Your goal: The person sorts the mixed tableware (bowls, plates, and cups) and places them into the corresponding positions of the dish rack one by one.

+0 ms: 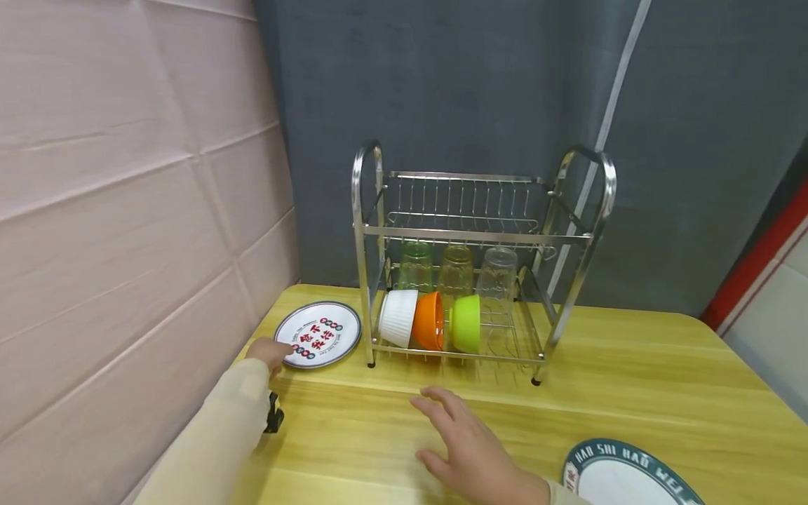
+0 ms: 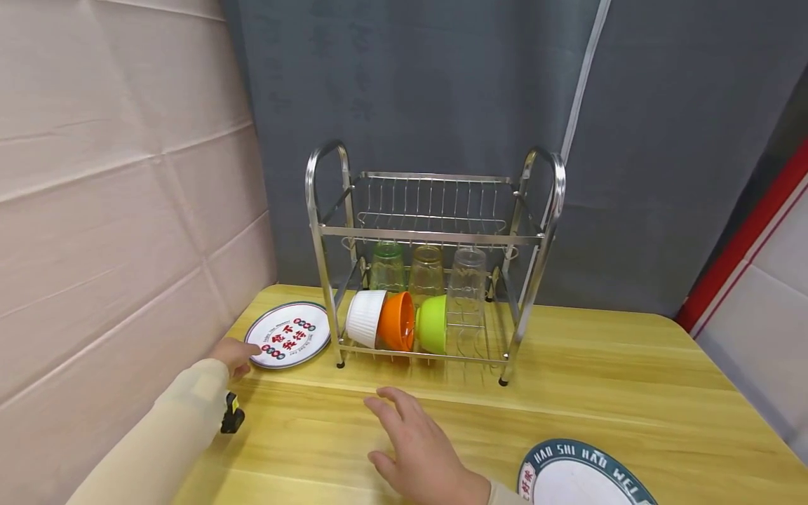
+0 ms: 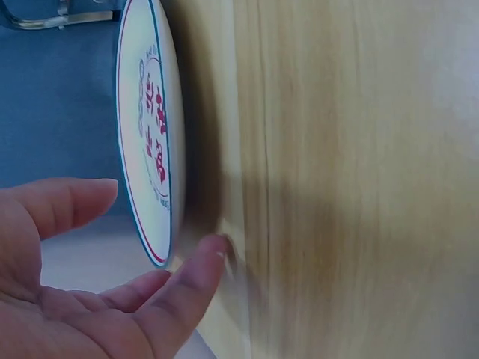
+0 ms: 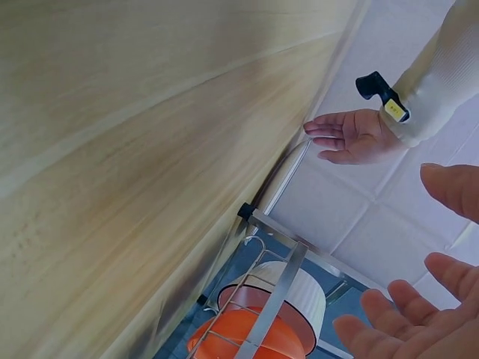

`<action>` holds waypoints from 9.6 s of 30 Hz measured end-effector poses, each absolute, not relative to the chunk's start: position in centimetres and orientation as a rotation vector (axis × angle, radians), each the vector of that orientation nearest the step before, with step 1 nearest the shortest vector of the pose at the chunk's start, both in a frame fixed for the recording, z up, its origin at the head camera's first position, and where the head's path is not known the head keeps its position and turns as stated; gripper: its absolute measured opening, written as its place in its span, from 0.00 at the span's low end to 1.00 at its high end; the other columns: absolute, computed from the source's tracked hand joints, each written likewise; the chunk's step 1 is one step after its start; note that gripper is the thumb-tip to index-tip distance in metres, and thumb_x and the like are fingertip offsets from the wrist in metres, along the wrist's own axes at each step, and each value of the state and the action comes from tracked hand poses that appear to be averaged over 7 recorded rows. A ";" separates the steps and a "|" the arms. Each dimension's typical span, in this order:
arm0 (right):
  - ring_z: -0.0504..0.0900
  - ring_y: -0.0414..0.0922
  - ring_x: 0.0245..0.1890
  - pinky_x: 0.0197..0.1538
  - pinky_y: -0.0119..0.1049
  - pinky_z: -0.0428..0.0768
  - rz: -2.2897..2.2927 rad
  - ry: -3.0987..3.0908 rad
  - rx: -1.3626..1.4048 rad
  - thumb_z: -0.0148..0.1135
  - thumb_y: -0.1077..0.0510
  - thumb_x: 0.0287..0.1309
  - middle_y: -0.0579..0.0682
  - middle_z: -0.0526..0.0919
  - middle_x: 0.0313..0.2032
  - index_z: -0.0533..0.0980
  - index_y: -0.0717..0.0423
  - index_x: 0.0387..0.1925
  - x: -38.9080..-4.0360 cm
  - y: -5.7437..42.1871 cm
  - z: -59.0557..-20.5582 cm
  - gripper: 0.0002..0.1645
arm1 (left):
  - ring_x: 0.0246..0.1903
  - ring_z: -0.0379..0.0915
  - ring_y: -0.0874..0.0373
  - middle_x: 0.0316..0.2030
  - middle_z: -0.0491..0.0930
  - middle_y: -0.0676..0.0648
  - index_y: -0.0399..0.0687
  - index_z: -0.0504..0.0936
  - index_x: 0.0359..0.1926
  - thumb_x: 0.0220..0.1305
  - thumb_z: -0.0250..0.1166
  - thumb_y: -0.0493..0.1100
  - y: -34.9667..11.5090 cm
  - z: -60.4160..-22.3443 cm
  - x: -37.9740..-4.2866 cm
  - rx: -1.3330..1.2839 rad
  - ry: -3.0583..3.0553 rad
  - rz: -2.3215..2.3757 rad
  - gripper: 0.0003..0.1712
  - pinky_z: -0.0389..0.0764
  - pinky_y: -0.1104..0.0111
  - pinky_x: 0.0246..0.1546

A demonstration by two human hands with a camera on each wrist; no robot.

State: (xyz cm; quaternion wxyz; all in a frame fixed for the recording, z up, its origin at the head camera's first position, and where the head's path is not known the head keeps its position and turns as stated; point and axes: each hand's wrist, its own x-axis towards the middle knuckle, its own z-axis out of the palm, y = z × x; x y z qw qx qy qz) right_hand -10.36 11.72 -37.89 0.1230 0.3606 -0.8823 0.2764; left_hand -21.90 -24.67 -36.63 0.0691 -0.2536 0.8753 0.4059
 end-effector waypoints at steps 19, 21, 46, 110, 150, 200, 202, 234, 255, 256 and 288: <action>0.72 0.50 0.58 0.50 0.46 0.82 0.812 -2.672 1.060 0.70 0.53 0.53 0.52 0.67 0.64 0.65 0.48 0.66 -9.9 12.1 -37.6 0.39 | 0.15 0.73 0.58 0.16 0.75 0.43 0.18 0.74 0.38 0.60 0.60 0.34 -25.0 -38.5 -23.2 -0.912 2.748 1.097 0.16 0.76 0.74 0.17; 0.72 0.49 0.58 0.49 0.45 0.82 0.815 -2.674 1.062 0.70 0.53 0.54 0.52 0.67 0.64 0.65 0.48 0.66 -9.9 12.1 -37.6 0.39 | 0.14 0.73 0.59 0.14 0.75 0.43 0.18 0.74 0.35 0.58 0.58 0.33 -25.0 -38.4 -23.1 -0.873 2.769 1.074 0.14 0.76 0.75 0.17; 0.73 0.48 0.58 0.51 0.45 0.81 0.838 -2.737 1.025 0.69 0.53 0.55 0.47 0.66 0.64 0.65 0.48 0.66 -10.1 12.8 -38.2 0.38 | 0.12 0.73 0.57 0.20 0.69 0.39 0.13 0.66 0.44 0.58 0.54 0.22 -25.0 -39.0 -24.6 -1.125 2.508 1.459 0.14 0.85 0.70 0.26; 0.74 0.50 0.57 0.51 0.49 0.81 0.862 -2.686 1.008 0.71 0.56 0.51 0.52 0.68 0.64 0.68 0.52 0.64 -9.0 13.5 -38.5 0.38 | 0.23 0.75 0.56 0.27 0.76 0.38 0.18 0.73 0.41 0.61 0.57 0.24 -25.5 -38.0 -17.2 -0.617 2.537 1.070 0.08 0.82 0.72 0.26; 0.74 0.51 0.56 0.51 0.50 0.81 0.840 -2.646 0.968 0.73 0.56 0.48 0.54 0.70 0.61 0.70 0.55 0.61 -8.8 13.9 -39.2 0.37 | 0.22 0.74 0.56 0.25 0.75 0.42 0.33 0.73 0.27 0.56 0.62 0.24 -20.1 -38.7 -14.9 -0.386 2.614 1.104 0.06 0.81 0.70 0.26; 0.82 0.46 0.32 0.37 0.41 0.85 1.978 -2.938 0.347 0.65 0.64 0.53 0.57 0.81 0.36 0.69 0.79 0.51 -17.2 11.0 -40.1 0.27 | 0.36 0.76 0.49 0.35 0.79 0.41 0.29 0.77 0.47 0.57 0.67 0.40 -18.8 -35.4 -11.9 -0.195 3.016 0.945 0.20 0.80 0.54 0.38; 0.83 0.47 0.32 0.37 0.41 0.85 1.942 -2.973 0.299 0.67 0.64 0.53 0.57 0.81 0.35 0.70 0.79 0.50 -17.4 10.7 -40.2 0.27 | 0.35 0.75 0.51 0.35 0.79 0.42 0.29 0.77 0.47 0.57 0.67 0.40 -18.8 -35.3 -11.6 -0.189 3.013 0.964 0.21 0.80 0.55 0.38; 0.77 0.42 0.18 0.25 0.33 0.83 1.502 -3.187 0.096 0.69 0.69 0.49 0.53 0.76 0.21 0.75 0.64 0.25 -18.9 6.9 -40.3 0.08 | 0.37 0.79 0.47 0.36 0.81 0.41 0.29 0.77 0.48 0.56 0.70 0.40 -17.5 -35.2 -9.5 -0.193 3.075 0.989 0.22 0.82 0.55 0.38; 0.77 0.43 0.21 0.27 0.34 0.84 1.590 -3.153 0.020 0.67 0.72 0.49 0.53 0.77 0.23 0.74 0.64 0.22 -18.0 9.9 -40.3 0.09 | 0.39 0.79 0.48 0.36 0.81 0.42 0.30 0.78 0.47 0.55 0.71 0.40 -15.7 -35.7 -9.8 -0.124 3.034 1.004 0.22 0.82 0.55 0.38; 0.78 0.43 0.21 0.27 0.34 0.84 1.588 -3.153 0.017 0.67 0.72 0.49 0.53 0.77 0.23 0.74 0.64 0.22 -18.0 10.1 -40.3 0.09 | 0.38 0.79 0.48 0.36 0.81 0.42 0.30 0.78 0.47 0.55 0.71 0.40 -15.6 -35.7 -9.8 -0.126 3.031 1.005 0.22 0.82 0.55 0.38; 0.78 0.45 0.23 0.27 0.36 0.83 1.584 -3.124 -0.139 0.65 0.72 0.49 0.54 0.77 0.26 0.72 0.63 0.23 -17.0 16.0 -40.7 0.10 | 0.37 0.78 0.49 0.37 0.81 0.41 0.29 0.77 0.48 0.55 0.70 0.39 -14.7 -35.8 -9.9 -0.036 2.974 1.028 0.23 0.82 0.56 0.36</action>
